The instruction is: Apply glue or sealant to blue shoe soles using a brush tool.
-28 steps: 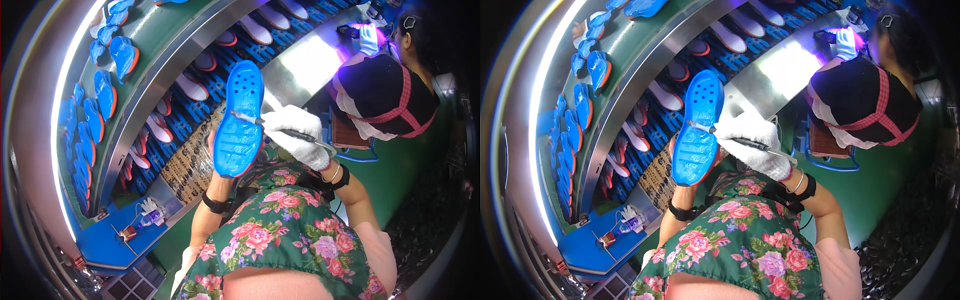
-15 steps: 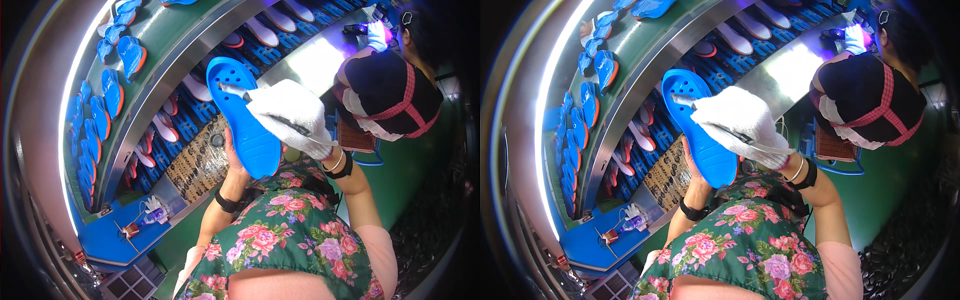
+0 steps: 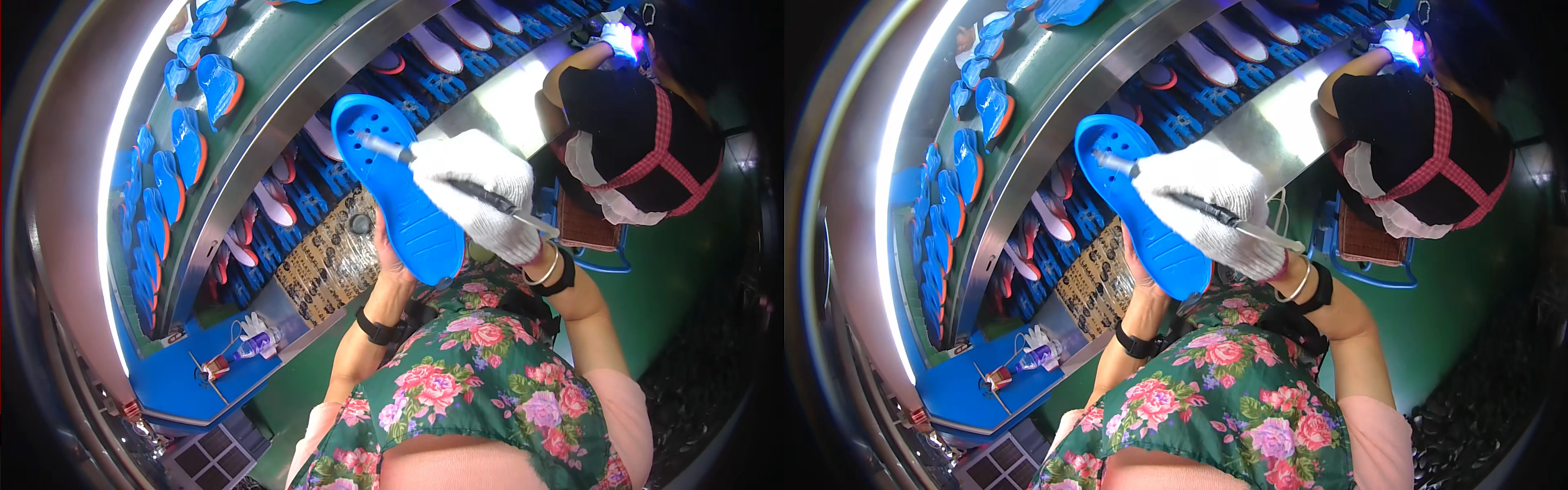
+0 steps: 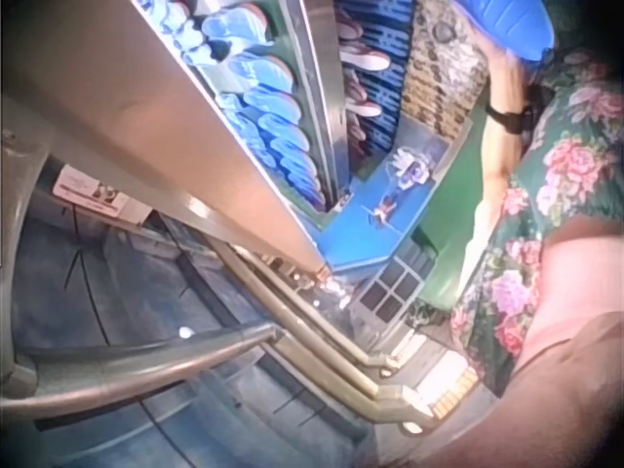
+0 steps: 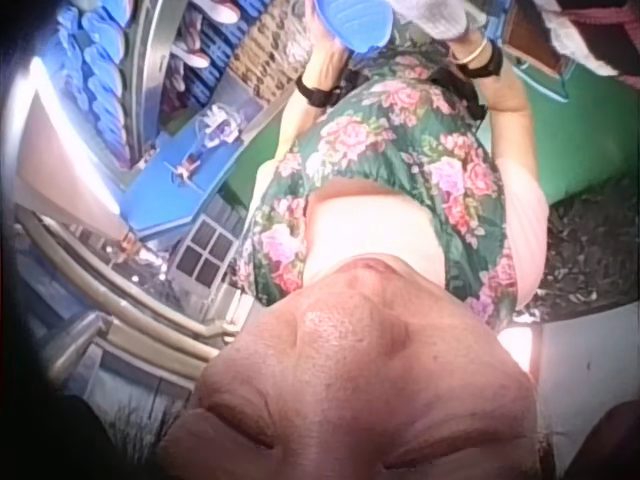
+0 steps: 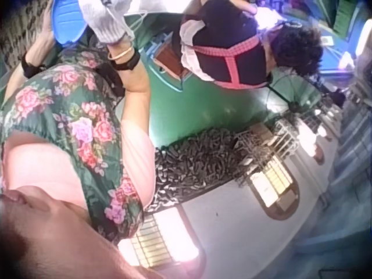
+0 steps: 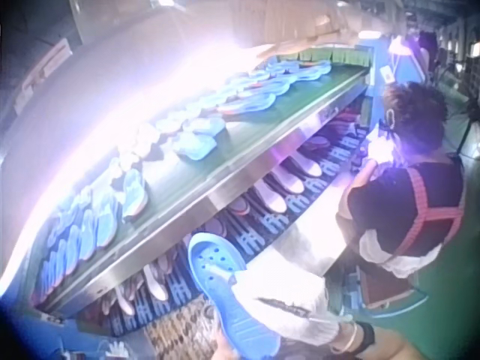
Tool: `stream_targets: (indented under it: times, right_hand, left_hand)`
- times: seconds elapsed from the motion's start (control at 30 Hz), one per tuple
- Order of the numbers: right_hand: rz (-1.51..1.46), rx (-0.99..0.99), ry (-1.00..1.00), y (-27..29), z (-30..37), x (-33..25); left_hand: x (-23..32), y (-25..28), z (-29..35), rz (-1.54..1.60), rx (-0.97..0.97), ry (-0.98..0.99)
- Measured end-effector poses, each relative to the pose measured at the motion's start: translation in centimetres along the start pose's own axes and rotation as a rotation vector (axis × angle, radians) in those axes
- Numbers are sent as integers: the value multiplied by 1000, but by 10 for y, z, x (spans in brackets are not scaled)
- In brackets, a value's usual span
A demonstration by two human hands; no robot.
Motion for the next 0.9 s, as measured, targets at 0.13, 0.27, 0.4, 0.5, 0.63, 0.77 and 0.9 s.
stream_targets:
  times: [0.13, 0.27, 0.4, 0.5, 0.63, 0.77, 0.9]
  right_hand:
    - [169, -64, 239, -4, 21, -4]
    - [-59, -144, 49, -2, 25, -2]
    - [-38, -19, 22, 9, 23, 13]
    - [139, -113, 183, 0, 34, -2]
    - [-198, -295, -86, -1, 32, 9]
    - [-51, -154, -3, 3, 27, 26]
    - [42, -314, 268, -15, 48, 8]
  left_hand:
    - [-1, -8, -2, -249, 180, -124]
    - [-8, -23, -12, 14, -44, -31]
    - [-2, -25, -18, -61, 53, -122]
    - [1, -29, -25, -231, 142, -124]
    - [5, -30, -27, -39, 162, -117]
    - [8, -37, -32, -89, 163, -154]
    - [24, -32, -36, -92, 153, -116]
Point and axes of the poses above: each hand's wrist, its own z-axis away from the middle knuckle, its own y-axis out of the back of the hand, x = y × z, the point moved 4 cm from there along -z, towards the middle knuckle, and after that the axes turned 13 degrees about x, right-handed, at the moved point
